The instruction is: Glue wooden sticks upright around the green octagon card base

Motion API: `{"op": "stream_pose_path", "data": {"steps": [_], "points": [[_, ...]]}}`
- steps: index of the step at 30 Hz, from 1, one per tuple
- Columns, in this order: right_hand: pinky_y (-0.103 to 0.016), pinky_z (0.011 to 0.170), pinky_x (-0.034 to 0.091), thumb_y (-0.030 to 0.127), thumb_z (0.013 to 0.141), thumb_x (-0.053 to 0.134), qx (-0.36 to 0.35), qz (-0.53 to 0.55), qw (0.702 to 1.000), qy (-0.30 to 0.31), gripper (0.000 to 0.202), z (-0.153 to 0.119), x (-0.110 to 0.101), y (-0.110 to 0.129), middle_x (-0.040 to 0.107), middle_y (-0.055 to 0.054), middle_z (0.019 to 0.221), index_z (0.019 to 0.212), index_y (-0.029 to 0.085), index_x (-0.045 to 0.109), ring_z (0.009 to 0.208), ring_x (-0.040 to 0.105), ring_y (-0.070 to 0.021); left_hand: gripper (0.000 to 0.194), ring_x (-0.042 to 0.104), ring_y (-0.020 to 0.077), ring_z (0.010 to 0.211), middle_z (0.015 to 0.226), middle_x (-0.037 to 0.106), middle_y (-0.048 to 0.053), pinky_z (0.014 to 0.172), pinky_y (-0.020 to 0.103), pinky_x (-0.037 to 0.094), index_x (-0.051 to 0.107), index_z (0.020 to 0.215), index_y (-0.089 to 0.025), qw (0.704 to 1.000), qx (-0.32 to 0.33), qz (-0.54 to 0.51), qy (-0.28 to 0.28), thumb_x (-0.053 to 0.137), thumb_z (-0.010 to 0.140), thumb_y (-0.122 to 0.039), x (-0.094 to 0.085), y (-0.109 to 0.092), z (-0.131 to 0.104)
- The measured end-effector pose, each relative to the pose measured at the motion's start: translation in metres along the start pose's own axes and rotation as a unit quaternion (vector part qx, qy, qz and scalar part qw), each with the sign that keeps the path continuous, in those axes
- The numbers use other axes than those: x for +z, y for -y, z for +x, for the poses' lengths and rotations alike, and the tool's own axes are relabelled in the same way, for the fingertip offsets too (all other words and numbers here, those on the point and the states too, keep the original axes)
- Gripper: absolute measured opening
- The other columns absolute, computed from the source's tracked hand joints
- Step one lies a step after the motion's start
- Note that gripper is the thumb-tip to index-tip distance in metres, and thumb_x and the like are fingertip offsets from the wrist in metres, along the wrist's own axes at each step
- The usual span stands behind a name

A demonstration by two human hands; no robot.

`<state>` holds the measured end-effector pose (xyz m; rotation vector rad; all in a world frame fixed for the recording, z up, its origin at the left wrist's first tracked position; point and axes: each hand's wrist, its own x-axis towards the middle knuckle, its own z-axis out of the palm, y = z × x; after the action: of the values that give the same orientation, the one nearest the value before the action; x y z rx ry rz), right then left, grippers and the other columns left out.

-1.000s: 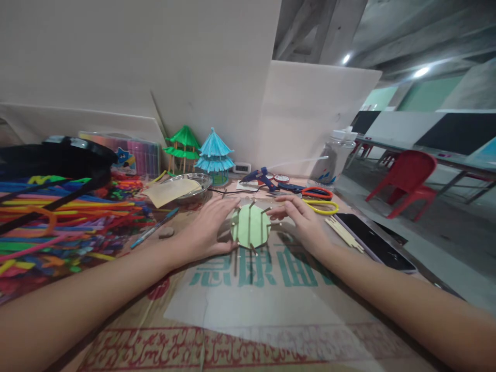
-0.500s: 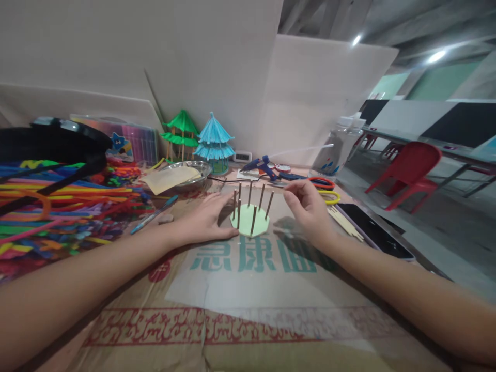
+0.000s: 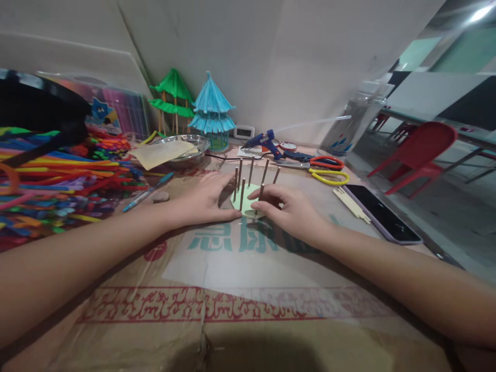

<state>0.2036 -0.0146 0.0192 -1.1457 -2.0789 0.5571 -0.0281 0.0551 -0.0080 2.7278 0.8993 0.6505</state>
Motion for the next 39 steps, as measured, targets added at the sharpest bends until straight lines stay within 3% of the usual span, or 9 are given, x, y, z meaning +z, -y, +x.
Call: {"op": "stream_pose_path", "data": {"steps": [5,11,18,31,34,39], "points": [[-0.025,0.064,0.044,0.023,0.094,0.057,0.001,0.003,1.000,0.005,0.016,0.003,0.000,-0.003,0.069,-0.001,0.075,0.081,0.017,0.065,0.069,0.060,-0.0132,0.073,0.053,0.0383,0.124,0.135,0.057,0.018,0.105,0.053,0.043,0.050,0.136,-0.016,1.000,-0.018,-0.001,0.006,0.069,0.081,-0.059,0.000,-0.001,0.001],[-0.025,0.061,0.043,0.025,0.093,0.057,0.011,-0.008,1.000,0.008,0.017,0.004,0.002,-0.004,0.067,0.000,0.071,0.080,0.018,0.064,0.065,0.059,-0.0132,0.075,0.051,0.0387,0.127,0.138,0.056,0.017,0.107,0.054,0.040,0.045,0.142,-0.017,1.000,-0.006,0.010,0.007,0.068,0.083,-0.057,0.001,-0.002,0.001],[-0.025,0.063,0.043,0.024,0.092,0.059,-0.005,-0.018,1.000,0.006,0.017,0.004,0.002,-0.004,0.068,-0.001,0.072,0.078,0.018,0.065,0.066,0.059,-0.0135,0.070,0.053,0.0396,0.125,0.134,0.058,0.018,0.105,0.054,0.042,0.049,0.136,-0.016,1.000,-0.006,0.008,0.013,0.068,0.082,-0.057,0.000,-0.001,0.001],[-0.025,0.062,0.043,0.025,0.092,0.059,0.029,0.004,1.000,0.002,0.017,0.004,0.004,-0.006,0.068,0.000,0.071,0.077,0.018,0.064,0.066,0.059,-0.0136,0.066,0.054,0.0369,0.120,0.130,0.059,0.015,0.103,0.051,0.043,0.051,0.133,-0.018,1.000,-0.003,0.007,0.002,0.069,0.082,-0.056,0.001,-0.001,0.001],[-0.026,0.062,0.044,0.028,0.092,0.060,0.045,0.028,0.999,-0.005,0.013,0.001,0.004,-0.009,0.065,0.001,0.069,0.094,0.017,0.067,0.064,0.057,-0.0137,0.063,0.056,0.0364,0.116,0.123,0.061,0.014,0.099,0.051,0.045,0.052,0.132,-0.019,1.000,-0.008,0.001,0.007,0.070,0.082,-0.054,0.000,-0.003,0.001],[-0.027,0.061,0.044,0.027,0.092,0.061,0.004,0.068,0.997,-0.032,0.048,-0.006,0.001,-0.008,0.058,0.005,0.070,0.138,0.017,0.050,0.061,0.052,-0.0132,0.064,0.054,0.0369,0.120,0.131,0.059,0.015,0.101,0.052,0.044,0.050,0.133,-0.020,1.000,-0.009,-0.017,0.009,0.070,0.083,-0.054,-0.003,-0.007,0.002]]}}
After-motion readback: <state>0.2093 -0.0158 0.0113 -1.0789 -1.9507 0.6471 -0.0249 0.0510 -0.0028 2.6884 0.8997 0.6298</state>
